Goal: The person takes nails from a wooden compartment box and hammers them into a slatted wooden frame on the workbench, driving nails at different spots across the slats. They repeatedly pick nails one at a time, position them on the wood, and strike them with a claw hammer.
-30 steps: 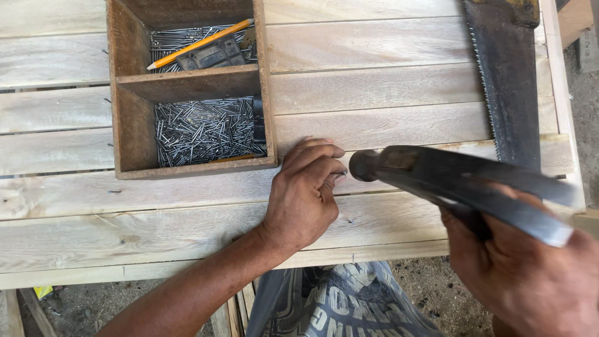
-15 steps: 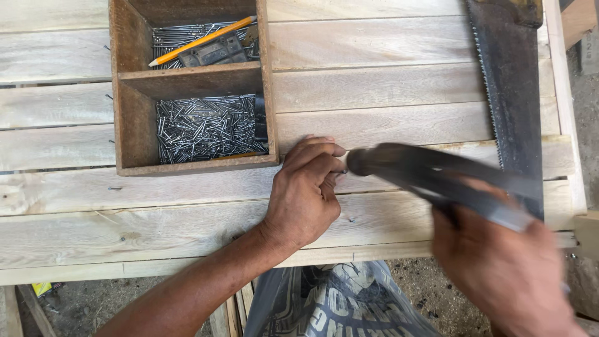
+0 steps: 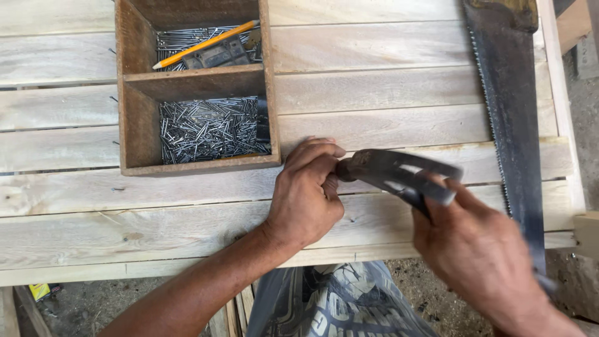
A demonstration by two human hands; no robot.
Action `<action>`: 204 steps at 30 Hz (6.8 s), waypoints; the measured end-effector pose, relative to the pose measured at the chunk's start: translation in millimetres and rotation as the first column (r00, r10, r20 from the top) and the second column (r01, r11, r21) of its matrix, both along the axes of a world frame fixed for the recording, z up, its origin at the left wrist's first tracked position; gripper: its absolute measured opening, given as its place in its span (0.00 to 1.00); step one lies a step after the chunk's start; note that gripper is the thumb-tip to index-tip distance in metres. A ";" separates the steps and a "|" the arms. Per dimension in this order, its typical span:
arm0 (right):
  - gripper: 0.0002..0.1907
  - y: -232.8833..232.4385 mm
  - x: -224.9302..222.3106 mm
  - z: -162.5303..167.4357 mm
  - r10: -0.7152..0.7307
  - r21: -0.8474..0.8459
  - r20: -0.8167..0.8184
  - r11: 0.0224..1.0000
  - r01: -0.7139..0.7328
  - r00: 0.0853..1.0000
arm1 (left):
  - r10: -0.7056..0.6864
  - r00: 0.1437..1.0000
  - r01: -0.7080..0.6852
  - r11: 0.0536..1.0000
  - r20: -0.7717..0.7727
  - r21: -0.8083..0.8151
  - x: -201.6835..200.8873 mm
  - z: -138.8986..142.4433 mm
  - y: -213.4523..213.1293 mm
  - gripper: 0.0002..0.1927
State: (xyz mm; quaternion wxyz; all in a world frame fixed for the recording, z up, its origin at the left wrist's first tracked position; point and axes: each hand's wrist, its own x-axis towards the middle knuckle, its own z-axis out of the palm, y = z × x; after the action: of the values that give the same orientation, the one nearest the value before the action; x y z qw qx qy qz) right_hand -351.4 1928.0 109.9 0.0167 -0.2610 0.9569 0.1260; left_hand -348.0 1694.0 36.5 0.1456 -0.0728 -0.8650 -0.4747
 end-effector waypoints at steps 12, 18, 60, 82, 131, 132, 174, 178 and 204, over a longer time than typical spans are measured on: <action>0.13 29.3 11.0 -17.7 0.230 0.475 -0.047 0.861 -0.181 0.972 | 0.018 1.000 -0.018 1.000 0.007 0.001 0.9 -2.5 1.6 0.07; 0.24 -6.9 9.5 5.2 -0.100 -0.238 0.172 0.961 0.139 0.980 | 0.002 0.999 -0.003 1.000 -0.032 -0.012 1.2 -1.0 5.5 0.06; 0.15 60.6 31.8 16.6 -0.475 -0.497 -0.175 0.798 0.339 0.862 | -0.381 0.922 0.300 0.808 -0.061 -0.507 -31.7 11.3 77.7 0.26; 0.07 161.2 12.8 -55.9 -0.563 -0.334 -0.348 0.822 0.462 0.750 | -0.367 0.930 0.257 0.661 -0.005 -0.705 -16.8 7.0 79.7 0.27; 0.17 -21.8 -26.2 -14.7 -0.252 -0.388 -0.102 0.901 0.195 0.962 | 0.187 0.844 -0.286 0.950 -0.503 -0.127 70.3 18.6 -50.0 0.12; 0.17 -21.8 -27.9 -18.7 -0.253 -0.394 -0.086 0.897 0.200 0.964 | 0.171 0.873 -0.254 0.959 -0.457 -0.126 71.5 12.8 -44.9 0.12; 0.13 -32.6 -27.0 -23.6 -0.249 -0.297 0.086 0.918 0.263 0.965 | 0.162 0.987 -0.162 0.980 -0.015 -0.116 19.7 16.9 11.2 0.07; 0.17 -44.5 -25.0 -21.2 -0.214 -0.384 0.120 0.891 0.244 0.970 | 0.168 0.986 -0.168 0.980 -0.013 -0.104 20.7 15.9 11.3 0.07; 0.20 -98.2 -27.8 -7.2 -0.042 -0.405 0.025 0.913 0.048 0.999 | 0.483 0.700 -0.189 0.835 0.526 -0.516 -26.8 107.4 -124.8 0.10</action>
State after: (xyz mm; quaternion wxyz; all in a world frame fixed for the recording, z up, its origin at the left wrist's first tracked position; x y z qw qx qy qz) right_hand -379.3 1829.9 102.7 -0.0272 -0.2377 0.9679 -0.0773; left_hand -374.7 1569.2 143.9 -0.0892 0.2262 -0.9411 -0.2350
